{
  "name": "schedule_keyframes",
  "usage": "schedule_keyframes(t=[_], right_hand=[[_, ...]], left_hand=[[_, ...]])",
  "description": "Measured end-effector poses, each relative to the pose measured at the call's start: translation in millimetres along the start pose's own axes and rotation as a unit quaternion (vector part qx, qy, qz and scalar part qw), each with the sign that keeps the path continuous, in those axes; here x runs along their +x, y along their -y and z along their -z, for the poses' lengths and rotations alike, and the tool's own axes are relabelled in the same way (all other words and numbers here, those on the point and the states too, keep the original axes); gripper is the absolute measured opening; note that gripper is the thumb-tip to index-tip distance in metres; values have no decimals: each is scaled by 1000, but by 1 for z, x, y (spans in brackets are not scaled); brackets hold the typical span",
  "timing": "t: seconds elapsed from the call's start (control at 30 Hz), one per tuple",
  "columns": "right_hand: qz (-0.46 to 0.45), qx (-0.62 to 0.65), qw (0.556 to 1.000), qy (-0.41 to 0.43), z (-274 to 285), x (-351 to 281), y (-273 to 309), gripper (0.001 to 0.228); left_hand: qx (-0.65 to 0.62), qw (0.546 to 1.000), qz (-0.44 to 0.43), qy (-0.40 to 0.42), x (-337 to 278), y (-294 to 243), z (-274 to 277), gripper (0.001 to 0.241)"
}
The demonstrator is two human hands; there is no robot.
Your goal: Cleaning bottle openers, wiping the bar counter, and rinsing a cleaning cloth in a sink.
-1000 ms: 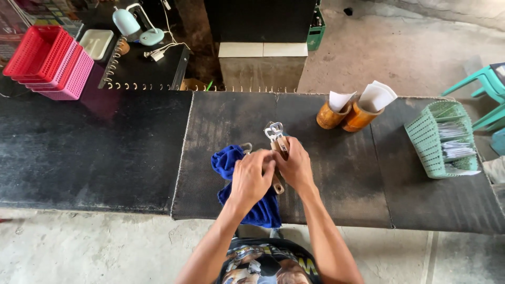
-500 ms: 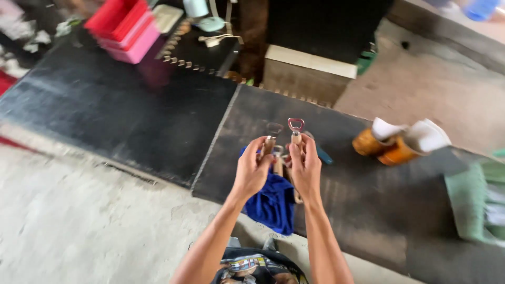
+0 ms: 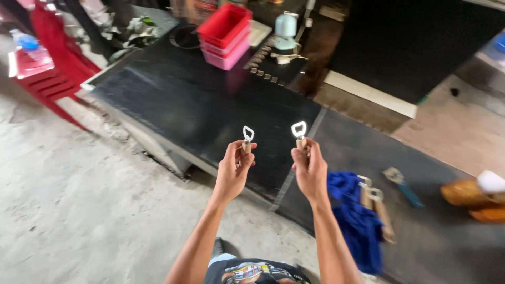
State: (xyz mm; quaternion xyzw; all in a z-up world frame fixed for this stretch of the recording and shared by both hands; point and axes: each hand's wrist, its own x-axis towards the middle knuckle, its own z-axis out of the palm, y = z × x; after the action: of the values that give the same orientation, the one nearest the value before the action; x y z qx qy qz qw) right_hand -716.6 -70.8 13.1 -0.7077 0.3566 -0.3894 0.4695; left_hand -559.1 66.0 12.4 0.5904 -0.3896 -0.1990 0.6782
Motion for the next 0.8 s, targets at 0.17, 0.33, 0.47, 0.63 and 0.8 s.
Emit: schedule_keyframes(t=[0.17,0.33,0.47,0.63,0.8], right_hand=[[116,-69,991,-9,-84,13,9,33],[40,-82,996,9,-157,20,47,34],[15,-39,998,52,-203,38,47,38],[37,-55,996,59,-248,70,56,37],[122,-72,990,27,-285,117,65,39]], left_hand=[[120,991,33,-48,15,1,96,31],[125,989,11,-83,35,5,173,32],[144,985,-7,-98,58,10,211,33],[151,979,-5,-134,105,24,242,38],[188,973,-37,-128,178,44,268,40]])
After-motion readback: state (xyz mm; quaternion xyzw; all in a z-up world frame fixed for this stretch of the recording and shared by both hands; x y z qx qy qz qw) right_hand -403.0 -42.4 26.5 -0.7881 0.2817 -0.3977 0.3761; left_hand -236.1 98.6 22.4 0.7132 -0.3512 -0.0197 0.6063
